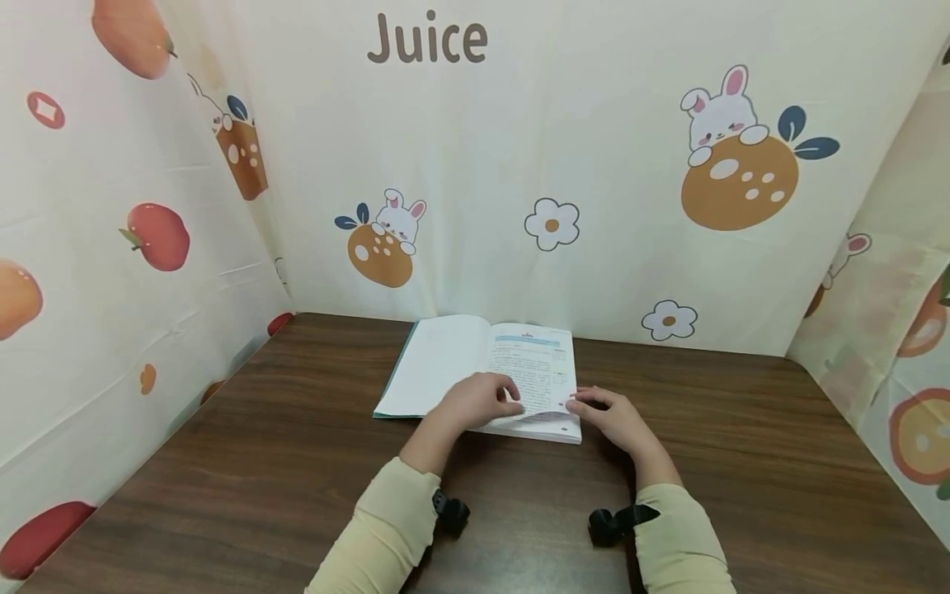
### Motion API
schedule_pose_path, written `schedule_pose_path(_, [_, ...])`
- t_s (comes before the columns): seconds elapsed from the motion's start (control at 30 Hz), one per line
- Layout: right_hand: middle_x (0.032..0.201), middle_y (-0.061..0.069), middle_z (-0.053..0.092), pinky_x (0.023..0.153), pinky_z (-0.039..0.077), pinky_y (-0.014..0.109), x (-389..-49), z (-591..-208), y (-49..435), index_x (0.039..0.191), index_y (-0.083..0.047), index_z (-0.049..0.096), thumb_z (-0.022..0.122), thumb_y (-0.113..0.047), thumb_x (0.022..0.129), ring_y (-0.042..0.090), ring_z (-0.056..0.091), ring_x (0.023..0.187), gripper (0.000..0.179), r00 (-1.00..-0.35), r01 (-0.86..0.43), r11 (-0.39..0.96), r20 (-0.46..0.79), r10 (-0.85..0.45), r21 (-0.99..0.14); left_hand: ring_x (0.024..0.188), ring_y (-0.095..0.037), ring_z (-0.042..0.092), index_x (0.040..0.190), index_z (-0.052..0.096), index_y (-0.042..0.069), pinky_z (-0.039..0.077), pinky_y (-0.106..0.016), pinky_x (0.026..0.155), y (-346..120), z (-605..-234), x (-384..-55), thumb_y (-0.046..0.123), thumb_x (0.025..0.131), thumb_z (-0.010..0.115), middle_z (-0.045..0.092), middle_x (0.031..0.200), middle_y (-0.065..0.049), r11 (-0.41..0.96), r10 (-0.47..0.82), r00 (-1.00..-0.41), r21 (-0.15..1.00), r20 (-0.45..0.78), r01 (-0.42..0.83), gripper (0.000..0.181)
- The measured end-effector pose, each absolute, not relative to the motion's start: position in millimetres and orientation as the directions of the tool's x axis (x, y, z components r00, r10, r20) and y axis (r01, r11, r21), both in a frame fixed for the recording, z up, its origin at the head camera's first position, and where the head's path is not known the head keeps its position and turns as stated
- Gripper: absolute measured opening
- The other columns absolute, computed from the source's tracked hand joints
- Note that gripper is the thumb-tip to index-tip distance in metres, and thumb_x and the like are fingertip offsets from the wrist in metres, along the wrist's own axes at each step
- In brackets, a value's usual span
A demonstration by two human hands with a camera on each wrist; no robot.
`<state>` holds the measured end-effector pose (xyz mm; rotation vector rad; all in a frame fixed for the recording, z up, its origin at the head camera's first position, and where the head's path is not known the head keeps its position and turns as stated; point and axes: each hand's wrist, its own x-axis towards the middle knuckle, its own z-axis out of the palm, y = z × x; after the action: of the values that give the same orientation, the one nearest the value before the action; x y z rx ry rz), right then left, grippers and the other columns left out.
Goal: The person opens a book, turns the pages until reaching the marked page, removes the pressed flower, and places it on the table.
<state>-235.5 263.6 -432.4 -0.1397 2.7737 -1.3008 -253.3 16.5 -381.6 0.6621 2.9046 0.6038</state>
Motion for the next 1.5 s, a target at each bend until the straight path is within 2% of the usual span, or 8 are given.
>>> schedule_pose_path(0.2, [0.138, 0.022, 0.041, 0.096, 0.027, 0.062, -236.4, -432.2, 261.3, 0.124, -0.006, 0.058, 0.056, -0.053, 0.086, 0.044, 0.032, 0.127, 0.060, -0.995, -0.034, 0.640, -0.037, -0.097, -0.768, 0.060, -0.009, 0.046, 0.084, 0.065, 0.022, 0.036, -0.024, 0.053, 32.5, -386.3, -244.6, 0.041, 0.076, 0.073, 0.053, 0.065, 0.010, 0.844, 0.432, -0.902, 0.359, -0.016, 0.398, 0.022])
schedule_pose_path(0.4, [0.137, 0.022, 0.041, 0.095, 0.028, 0.062, -235.8, -430.4, 261.4, 0.126, -0.005, 0.056, 0.055, -0.053, 0.087, 0.044, 0.033, 0.126, 0.062, -0.995, -0.026, 0.628, -0.039, -0.090, -0.778, 0.062, -0.007, 0.048, 0.084, 0.069, 0.022, 0.037, -0.022, 0.056, 34.4, -386.8, -245.7, 0.034, 0.082, 0.069, 0.057, 0.071, 0.013, 0.838, 0.447, -0.894, 0.333, 0.035, 0.432, 0.012])
schedule_pose_path(0.67, [0.139, 0.023, 0.039, 0.098, 0.025, 0.061, -235.0, -431.2, 266.6, 0.141, -0.005, 0.034, 0.050, -0.045, 0.092, 0.042, 0.031, 0.127, 0.065, -0.988, -0.079, 0.561, -0.011, -0.155, -0.824, 0.063, -0.006, 0.048, 0.089, 0.072, 0.021, 0.038, -0.022, 0.057, 36.8, -388.0, -246.3, 0.030, 0.087, 0.063, 0.057, 0.070, 0.012, 0.838, 0.424, -0.902, 0.344, 0.080, 0.424, 0.013])
schedule_pose_path(0.77, [0.139, 0.022, 0.039, 0.098, 0.024, 0.061, -235.0, -432.6, 268.3, 0.142, -0.005, 0.032, 0.053, -0.045, 0.091, 0.041, 0.030, 0.128, 0.068, -0.987, -0.086, 0.567, -0.009, -0.162, -0.819, 0.062, -0.006, 0.048, 0.091, 0.072, 0.021, 0.037, -0.021, 0.056, 38.0, -389.3, -246.4, 0.029, 0.087, 0.063, 0.056, 0.069, 0.012, 0.840, 0.411, -0.907, 0.350, 0.089, 0.415, 0.013])
schedule_pose_path(0.9, [0.140, 0.021, 0.038, 0.099, 0.020, 0.062, -235.7, -434.7, 269.7, 0.141, -0.005, 0.034, 0.065, -0.043, 0.084, 0.041, 0.026, 0.131, 0.075, -0.984, -0.103, 0.589, -0.004, -0.178, -0.801, 0.062, -0.006, 0.048, 0.093, 0.072, 0.020, 0.037, -0.021, 0.056, 39.1, -390.3, -246.6, 0.027, 0.086, 0.063, 0.057, 0.071, 0.012, 0.835, 0.404, -0.908, 0.362, 0.109, 0.414, 0.013])
schedule_pose_path(1.07, [0.139, 0.021, 0.038, 0.100, 0.017, 0.062, -236.3, -436.8, 270.4, 0.139, -0.002, 0.034, 0.072, -0.038, 0.078, 0.041, 0.024, 0.131, 0.081, -0.981, -0.131, 0.587, 0.020, -0.192, -0.799, 0.064, -0.006, 0.048, 0.095, 0.072, 0.019, 0.037, -0.021, 0.058, 39.9, -389.6, -247.0, 0.023, 0.085, 0.063, 0.057, 0.074, 0.011, 0.816, 0.391, -0.910, 0.406, 0.140, 0.413, 0.014])
schedule_pose_path(1.27, [0.140, 0.021, 0.037, 0.100, 0.017, 0.062, -236.0, -437.7, 270.1, 0.139, -0.003, 0.036, 0.073, -0.037, 0.077, 0.041, 0.024, 0.131, 0.080, -0.980, -0.135, 0.585, 0.022, -0.195, -0.800, 0.062, -0.007, 0.047, 0.100, 0.071, 0.017, 0.035, -0.021, 0.054, 36.0, -390.2, -250.4, 0.020, 0.085, 0.063, 0.059, 0.079, 0.010, 0.743, 0.342, -0.931, 0.570, 0.126, 0.350, 0.017])
schedule_pose_path(1.5, [0.140, 0.022, 0.037, 0.101, 0.018, 0.060, -236.0, -438.6, 270.1, 0.138, -0.002, 0.035, 0.074, -0.037, 0.076, 0.040, 0.025, 0.131, 0.081, -0.981, -0.135, 0.583, 0.024, -0.195, -0.801, 0.059, -0.007, 0.046, 0.098, 0.072, 0.013, 0.034, -0.021, 0.051, 29.6, -384.6, -252.4, 0.017, 0.083, 0.064, 0.057, 0.071, 0.009, 0.670, 0.300, -0.937, 0.660, 0.178, 0.340, 0.017])
